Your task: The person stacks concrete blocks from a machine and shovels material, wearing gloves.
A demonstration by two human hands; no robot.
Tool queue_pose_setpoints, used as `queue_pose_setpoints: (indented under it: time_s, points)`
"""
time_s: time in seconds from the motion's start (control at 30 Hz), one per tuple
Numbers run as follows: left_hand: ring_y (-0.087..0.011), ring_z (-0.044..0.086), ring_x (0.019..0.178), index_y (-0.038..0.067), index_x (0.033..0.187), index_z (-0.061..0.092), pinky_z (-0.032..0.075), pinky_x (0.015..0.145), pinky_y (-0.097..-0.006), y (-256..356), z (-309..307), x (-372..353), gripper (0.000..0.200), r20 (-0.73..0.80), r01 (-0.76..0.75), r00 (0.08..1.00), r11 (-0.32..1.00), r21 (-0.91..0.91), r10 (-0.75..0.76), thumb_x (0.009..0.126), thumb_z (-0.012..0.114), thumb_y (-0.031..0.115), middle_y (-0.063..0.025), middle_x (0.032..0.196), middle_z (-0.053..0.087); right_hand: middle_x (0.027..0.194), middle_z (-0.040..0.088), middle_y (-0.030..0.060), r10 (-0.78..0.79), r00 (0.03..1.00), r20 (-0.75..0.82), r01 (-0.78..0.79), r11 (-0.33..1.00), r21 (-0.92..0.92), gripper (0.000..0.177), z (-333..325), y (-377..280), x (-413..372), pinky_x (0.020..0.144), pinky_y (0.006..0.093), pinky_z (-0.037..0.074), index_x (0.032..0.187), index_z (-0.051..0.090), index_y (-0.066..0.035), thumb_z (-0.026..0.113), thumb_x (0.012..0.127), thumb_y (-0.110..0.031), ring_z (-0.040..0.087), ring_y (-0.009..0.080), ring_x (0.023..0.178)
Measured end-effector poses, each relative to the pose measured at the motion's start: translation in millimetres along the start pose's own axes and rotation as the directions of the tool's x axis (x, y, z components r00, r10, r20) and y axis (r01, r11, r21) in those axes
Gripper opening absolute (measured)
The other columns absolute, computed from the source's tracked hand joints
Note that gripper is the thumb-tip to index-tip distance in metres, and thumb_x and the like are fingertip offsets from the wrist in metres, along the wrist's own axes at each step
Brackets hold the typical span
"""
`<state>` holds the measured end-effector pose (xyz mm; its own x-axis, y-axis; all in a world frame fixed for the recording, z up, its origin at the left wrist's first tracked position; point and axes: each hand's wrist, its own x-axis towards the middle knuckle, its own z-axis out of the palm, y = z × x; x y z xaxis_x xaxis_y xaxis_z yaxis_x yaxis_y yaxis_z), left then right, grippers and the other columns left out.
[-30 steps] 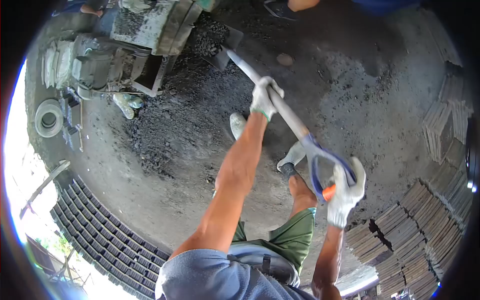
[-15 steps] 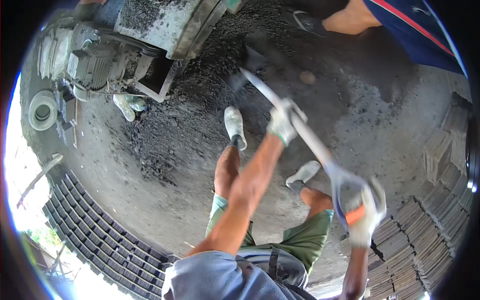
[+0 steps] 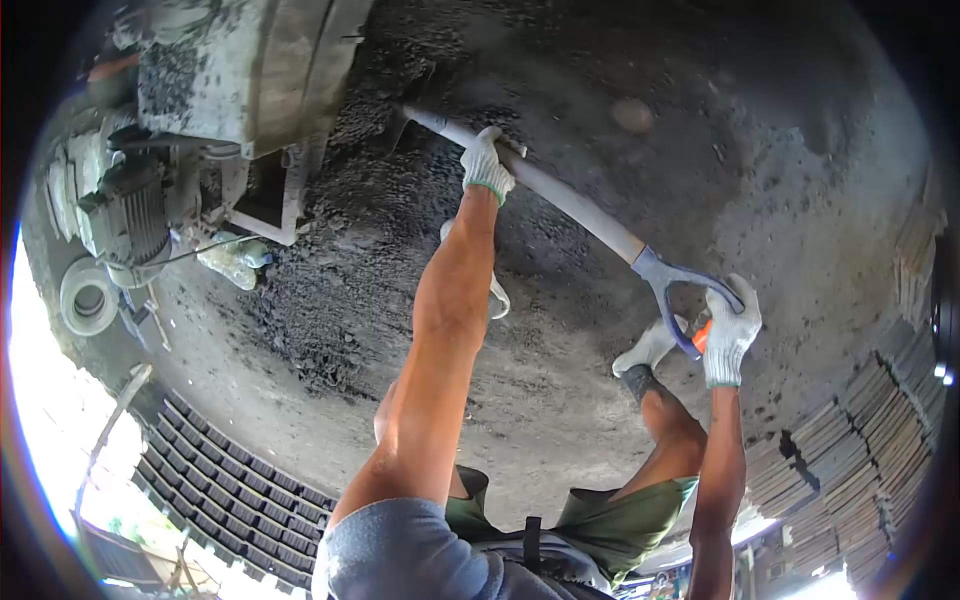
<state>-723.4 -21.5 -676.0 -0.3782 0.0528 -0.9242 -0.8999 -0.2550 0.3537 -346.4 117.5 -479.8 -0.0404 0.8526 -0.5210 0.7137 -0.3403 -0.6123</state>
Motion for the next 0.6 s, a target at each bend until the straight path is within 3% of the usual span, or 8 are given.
queue_pose_setpoints:
  time_s: [0.03, 0.07, 0.23, 0.3, 0.37, 0.43, 0.5, 0.6]
  points:
    - [-0.0265, 0.057, 0.052, 0.004, 0.082, 0.054, 0.056, 0.052, -0.0439, -8.2, -7.2, -9.3, 0.009, -0.031, 0.011, 0.999, 1.000, 0.025, -0.010, 0.087, 0.061, 0.003, -0.0110, 0.065, 0.055, 0.097, 0.067, 0.0105, -0.050, 0.999, 0.003, 0.050, 0.997, -0.058, 0.042, -9.5, 22.8, -1.6, 0.064, 0.0269, 0.052, 0.122, 0.060, 0.005, 0.073, 0.082, 0.000, 0.063, 0.0135, 0.071]
    - [-0.0266, 0.056, 0.053, 0.005, 0.079, 0.053, 0.055, 0.053, -0.0452, -20.1, -1.1, -19.7, 0.010, -0.064, 0.026, 0.998, 0.999, 0.033, -0.024, 0.085, 0.061, 0.003, -0.0116, 0.064, 0.055, 0.099, 0.067, 0.0101, -0.213, 0.976, -0.048, 0.205, 0.970, -0.127, 0.040, -20.4, 30.5, 3.4, 0.066, 0.0283, 0.052, 0.122, 0.061, 0.003, 0.071, 0.083, 0.003, 0.063, 0.0145, 0.075]
    - [-0.0261, 0.056, 0.051, 0.004, 0.087, 0.051, 0.055, 0.051, -0.0462, -68.4, -15.2, -155.3, 0.009, -0.073, 0.096, 0.992, 0.986, -0.133, -0.106, 0.083, 0.060, 0.002, -0.0125, 0.065, 0.054, 0.095, 0.065, 0.0077, 0.062, 0.997, -0.047, -0.066, 0.993, -0.098, 0.038, -142.6, 1.1, -66.1, 0.061, 0.0282, 0.051, 0.120, 0.062, 0.002, 0.068, 0.082, 0.007, 0.061, 0.0125, 0.072]
    - [-0.0268, 0.057, 0.055, 0.005, 0.086, 0.053, 0.055, 0.054, -0.0467, -81.1, -25.9, -219.7, 0.009, -0.069, 0.094, 0.992, 0.983, -0.156, -0.106, 0.082, 0.061, 0.003, -0.0112, 0.068, 0.054, 0.091, 0.064, 0.0063, -0.022, 0.998, -0.053, 0.017, 0.994, -0.107, 0.038, -206.4, -12.0, -101.5, 0.059, 0.0269, 0.050, 0.117, 0.062, 0.001, 0.066, 0.081, 0.009, 0.060, 0.0118, 0.071]
    - [-0.0268, 0.057, 0.055, 0.004, 0.087, 0.054, 0.055, 0.054, -0.0458, -77.1, -38.8, -309.6, 0.009, -0.003, 0.094, 0.995, 0.982, -0.164, -0.096, 0.082, 0.062, 0.002, -0.0107, 0.068, 0.055, 0.093, 0.065, 0.0073, 0.097, 0.995, -0.033, -0.100, 0.990, -0.097, 0.037, -268.8, -53.0, -155.6, 0.066, 0.0282, 0.052, 0.112, 0.065, 0.001, 0.065, 0.076, 0.010, 0.062, 0.0137, 0.075]
    - [-0.0268, 0.058, 0.056, 0.004, 0.086, 0.056, 0.056, 0.055, -0.0454, -71.5, -49.1, -381.8, 0.008, -0.042, 0.146, 0.987, 0.973, -0.178, -0.156, 0.082, 0.062, 0.002, -0.0104, 0.068, 0.055, 0.094, 0.067, 0.0080, 0.055, 0.998, -0.028, -0.057, 0.995, -0.082, 0.036, -338.3, -46.4, -196.3, 0.075, 0.0306, 0.054, 0.105, 0.067, 0.001, 0.063, 0.071, 0.010, 0.064, 0.0161, 0.080]
    - [-0.0269, 0.056, 0.052, 0.004, 0.081, 0.054, 0.055, 0.051, -0.0452, -56.5, -58.2, -445.4, 0.009, -0.072, 0.169, 0.979, 0.962, -0.214, -0.188, 0.080, 0.063, 0.001, -0.0110, 0.067, 0.055, 0.095, 0.068, 0.0085, -0.008, 1.000, -0.003, 0.007, 0.997, -0.071, 0.034, -375.1, -93.8, -245.4, 0.080, 0.0326, 0.054, 0.098, 0.067, 0.002, 0.061, 0.066, 0.010, 0.065, 0.0177, 0.083]
    - [-0.0271, 0.057, 0.052, 0.003, 0.085, 0.055, 0.056, 0.052, -0.0457, -28.7, -73.8, -529.8, 0.010, -0.088, 0.131, 0.985, 0.974, -0.185, -0.149, 0.080, 0.063, 0.000, -0.0114, 0.067, 0.055, 0.088, 0.069, 0.0098, 0.010, 1.000, -0.007, -0.010, 0.995, -0.104, 0.034, -415.4, -152.1, -304.0, 0.075, 0.0319, 0.055, 0.094, 0.067, 0.003, 0.061, 0.062, 0.011, 0.066, 0.0187, 0.079]
